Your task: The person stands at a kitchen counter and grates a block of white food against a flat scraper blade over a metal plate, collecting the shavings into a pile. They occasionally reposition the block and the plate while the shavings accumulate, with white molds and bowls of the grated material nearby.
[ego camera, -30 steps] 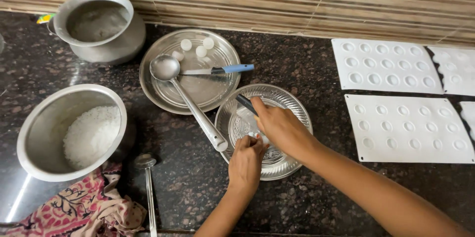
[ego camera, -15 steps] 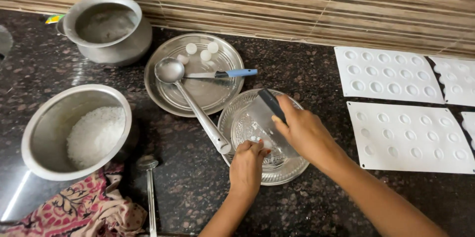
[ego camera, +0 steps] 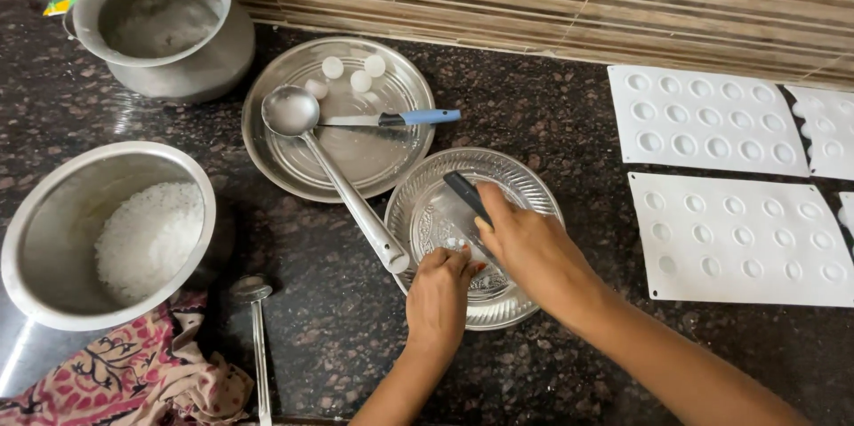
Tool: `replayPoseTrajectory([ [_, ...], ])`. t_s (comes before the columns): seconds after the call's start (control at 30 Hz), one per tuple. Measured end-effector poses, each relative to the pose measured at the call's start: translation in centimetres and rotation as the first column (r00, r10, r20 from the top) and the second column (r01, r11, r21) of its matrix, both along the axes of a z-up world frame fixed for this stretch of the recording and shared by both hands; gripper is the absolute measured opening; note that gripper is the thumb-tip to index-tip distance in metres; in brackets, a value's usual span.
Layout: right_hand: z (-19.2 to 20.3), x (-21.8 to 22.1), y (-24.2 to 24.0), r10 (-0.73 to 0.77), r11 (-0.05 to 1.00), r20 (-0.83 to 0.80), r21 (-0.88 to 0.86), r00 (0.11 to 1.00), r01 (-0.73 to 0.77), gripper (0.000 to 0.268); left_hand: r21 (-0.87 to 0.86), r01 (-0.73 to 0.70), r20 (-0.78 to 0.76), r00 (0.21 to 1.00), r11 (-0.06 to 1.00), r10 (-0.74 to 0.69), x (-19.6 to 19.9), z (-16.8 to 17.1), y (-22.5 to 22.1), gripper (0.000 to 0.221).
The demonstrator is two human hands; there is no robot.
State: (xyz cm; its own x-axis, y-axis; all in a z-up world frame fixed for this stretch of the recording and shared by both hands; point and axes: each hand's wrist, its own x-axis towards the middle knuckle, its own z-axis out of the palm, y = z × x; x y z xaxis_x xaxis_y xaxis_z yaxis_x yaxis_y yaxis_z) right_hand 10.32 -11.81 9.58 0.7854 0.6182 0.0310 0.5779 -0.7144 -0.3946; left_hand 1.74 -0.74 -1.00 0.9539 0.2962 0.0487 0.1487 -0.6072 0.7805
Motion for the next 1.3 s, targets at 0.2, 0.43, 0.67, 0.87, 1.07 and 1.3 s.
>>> replayPoseTrajectory([
  [0.2, 0.9, -0.4, 1.1, 0.047, 0.994, -0.030, -0.094, 0.998, -0.050, 0.041, 0.029, 0.009, 0.040, 0.999, 1.000, -0.010, 0.1, -0.6, -0.1, 0.024],
  [0.43, 0.5, 0.5, 1.6, 0.035, 0.993, -0.033, -0.110, 0.999, -0.038, 0.043, 0.036, -0.001, 0.046, 0.999, 0.999, -0.001, 0.0, -0.5, -0.2, 0.024],
  [0.67, 1.0, 0.4, 2.6, 0.064, 0.989, -0.052, -0.132, 0.997, -0.070, 0.044, 0.016, 0.000, 0.015, 1.000, 1.000, 0.000, -0.2, 0.0, -0.1, 0.022],
  [0.87, -2.7, 1.2, 1.9, 0.124, 0.990, 0.057, -0.067, 0.991, -0.120, 0.043, 0.022, 0.018, 0.045, 0.999, 1.000, -0.019, -0.1, -0.1, -0.1, 0.020],
  [1.07, -2.2, 3.7, 1.3, -0.077, 0.975, -0.181, -0.218, 0.980, 0.036, 0.039, -0.028, -0.009, -0.071, 0.997, 1.000, 0.007, -0.1, 0.7, 0.2, 0.026],
  [1.3, 0.5, 2.3, -1.9, -0.161, 0.980, -0.134, 0.098, 0.978, 0.175, 0.042, 0.013, 0.038, 0.087, 0.995, 0.999, -0.039, 0.1, 1.7, 0.3, 0.025],
])
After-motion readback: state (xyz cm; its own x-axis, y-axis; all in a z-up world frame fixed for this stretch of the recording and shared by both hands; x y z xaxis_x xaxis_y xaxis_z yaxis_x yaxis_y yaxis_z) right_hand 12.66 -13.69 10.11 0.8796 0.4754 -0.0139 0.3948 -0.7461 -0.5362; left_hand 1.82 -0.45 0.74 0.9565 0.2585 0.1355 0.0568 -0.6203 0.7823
